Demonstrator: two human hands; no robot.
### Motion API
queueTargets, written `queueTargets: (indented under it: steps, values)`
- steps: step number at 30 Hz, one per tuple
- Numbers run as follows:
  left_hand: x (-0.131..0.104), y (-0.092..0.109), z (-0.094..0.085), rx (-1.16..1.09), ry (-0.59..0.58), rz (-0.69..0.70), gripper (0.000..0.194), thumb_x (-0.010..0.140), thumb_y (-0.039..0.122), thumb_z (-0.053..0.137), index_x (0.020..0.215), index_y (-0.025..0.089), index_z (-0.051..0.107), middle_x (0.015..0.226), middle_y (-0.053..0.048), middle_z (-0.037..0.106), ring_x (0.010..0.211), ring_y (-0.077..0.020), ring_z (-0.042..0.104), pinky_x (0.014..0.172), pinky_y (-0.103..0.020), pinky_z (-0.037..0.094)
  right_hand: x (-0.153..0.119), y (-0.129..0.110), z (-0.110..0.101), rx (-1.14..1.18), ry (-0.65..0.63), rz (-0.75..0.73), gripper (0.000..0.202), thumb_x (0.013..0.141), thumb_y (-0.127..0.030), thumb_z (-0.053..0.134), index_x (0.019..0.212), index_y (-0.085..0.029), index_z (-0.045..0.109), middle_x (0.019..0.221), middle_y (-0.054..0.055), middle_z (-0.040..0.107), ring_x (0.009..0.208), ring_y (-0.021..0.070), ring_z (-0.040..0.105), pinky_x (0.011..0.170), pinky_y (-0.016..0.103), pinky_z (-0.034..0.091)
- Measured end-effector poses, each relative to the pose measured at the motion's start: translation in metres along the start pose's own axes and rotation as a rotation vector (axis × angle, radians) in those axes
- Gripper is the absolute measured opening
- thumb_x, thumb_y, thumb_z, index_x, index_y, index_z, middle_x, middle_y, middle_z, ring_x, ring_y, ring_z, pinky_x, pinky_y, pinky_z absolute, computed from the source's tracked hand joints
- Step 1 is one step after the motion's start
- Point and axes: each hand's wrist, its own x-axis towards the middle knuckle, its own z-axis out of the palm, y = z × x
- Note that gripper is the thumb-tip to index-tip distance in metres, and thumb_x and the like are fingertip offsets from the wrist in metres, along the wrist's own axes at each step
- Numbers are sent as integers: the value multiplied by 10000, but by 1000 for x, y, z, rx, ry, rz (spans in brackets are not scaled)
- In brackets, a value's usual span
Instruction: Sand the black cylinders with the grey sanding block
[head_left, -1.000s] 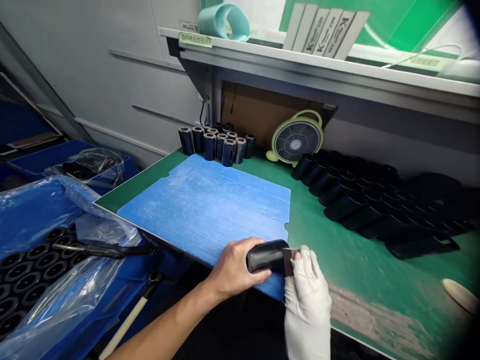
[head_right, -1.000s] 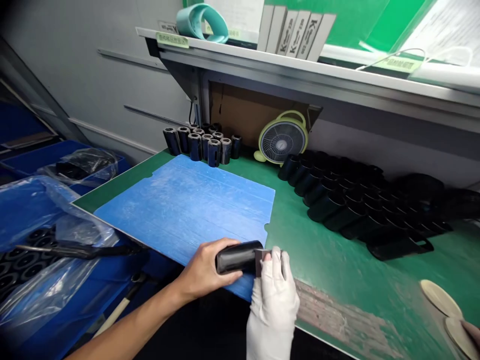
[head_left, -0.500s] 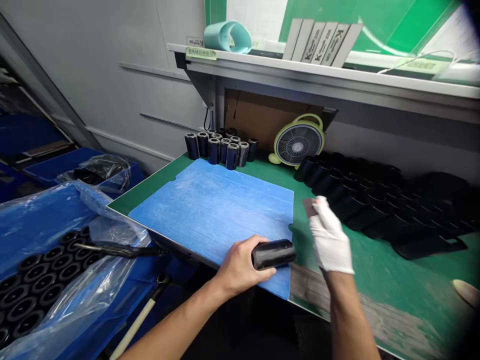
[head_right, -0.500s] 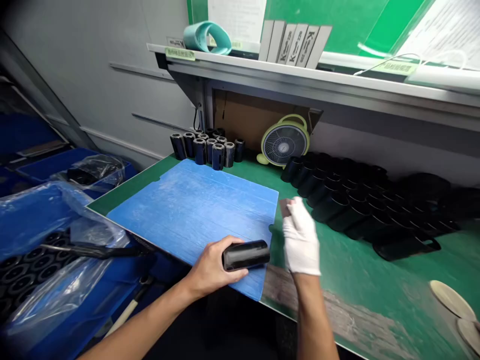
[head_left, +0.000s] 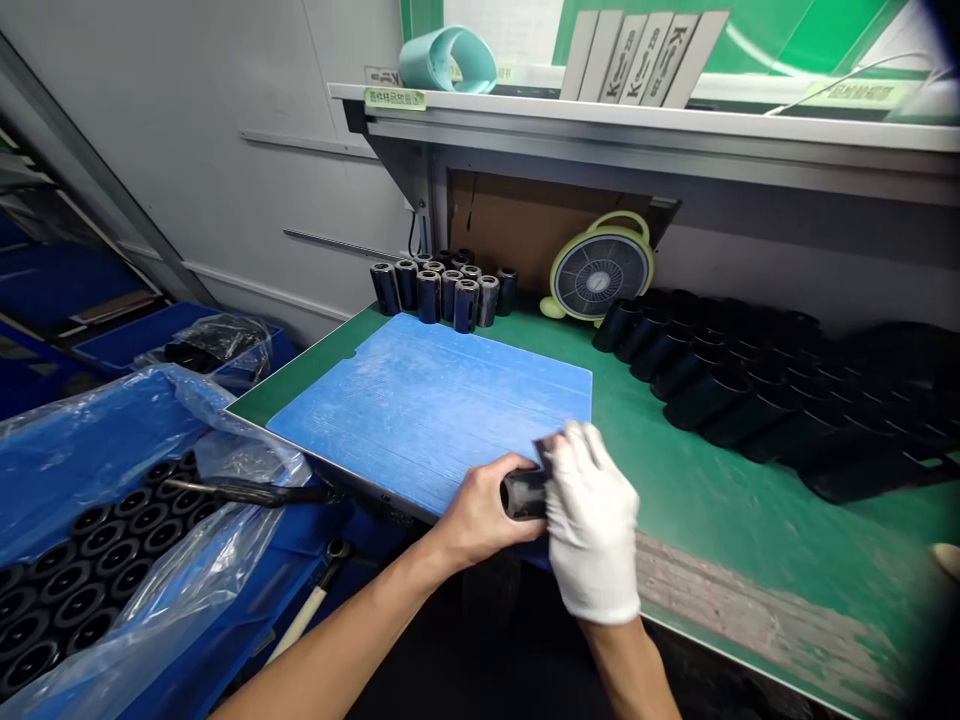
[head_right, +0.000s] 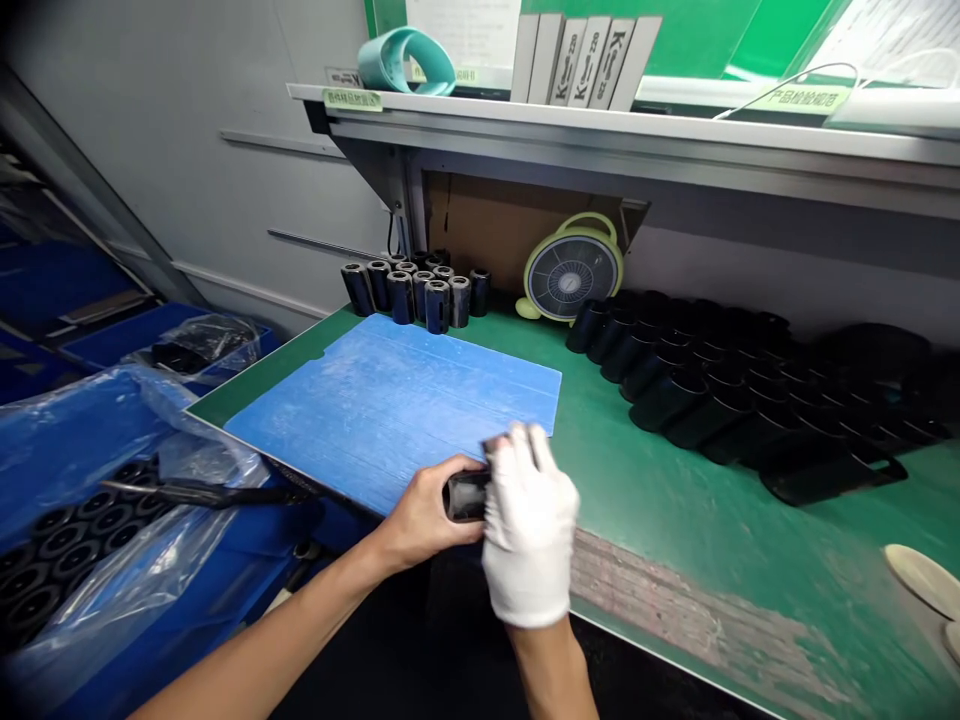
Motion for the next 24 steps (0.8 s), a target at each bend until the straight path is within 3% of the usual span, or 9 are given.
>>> queueTargets:
  steps: [2,3,7,10,14,18,21,24]
  values:
    - [2,2,-6,-27,-33,-14,483,656,257,860,1094,166,676,939,-23,709,873,-210,651,769,-278,500,20,-7,-8,139,-16,-52,435,982,-171,487,1410,-203,559,1464,111,550,1424,287,447,1149,553,440]
    - [4,3,-11,-39,-46,-25,498,643,268,875,1088,171,672,932,-17,695,868,-203,637,757,-273,493,24,-7,-16,215,35,10,439,989,-200,495,1423,-228,552,1486,88,532,1410,275,466,1171,556,414]
    - [17,6,-32,-178,-48,-48,629,565,287,944,1114,194,652,954,-2,648,876,-174,601,771,-259,476,1,4,-50,331,270,557,493,950,-436,591,1424,-306,571,1488,7,535,1407,264,472,1248,514,305]
    - [30,5,-39,-374,-72,-103,694,568,277,950,1193,188,659,967,-13,644,892,-169,605,809,-264,480,-27,4,-52,387,220,738,532,909,-522,616,1403,-327,598,1463,-18,559,1403,257,477,1256,437,306]
    - [39,5,-36,-553,-115,-157,757,672,295,880,1378,222,616,1112,-51,667,1074,-222,617,981,-331,471,-44,-13,-32,511,196,689,505,960,-412,572,1452,-306,543,1537,12,478,1430,262,441,1257,479,296]
    - [38,5,-32,-617,-100,-114,805,741,285,817,1478,236,497,1242,-83,666,1192,-249,607,1070,-379,443,-45,-19,-20,536,247,668,489,959,-377,587,1442,-314,551,1542,19,473,1433,275,435,1254,521,288]
    - [34,4,-30,-449,-80,-57,734,711,303,852,1375,207,555,1236,-92,673,1157,-259,628,1020,-372,477,-44,-17,-18,502,286,666,487,953,-402,595,1432,-322,563,1531,13,487,1426,266,447,1253,501,297]
    - [27,5,-26,-55,-56,-29,599,642,339,903,1161,192,643,1101,-55,697,1024,-245,654,905,-338,511,-44,-14,-17,454,288,614,485,962,-409,580,1439,-328,554,1534,17,482,1421,263,453,1246,512,311]
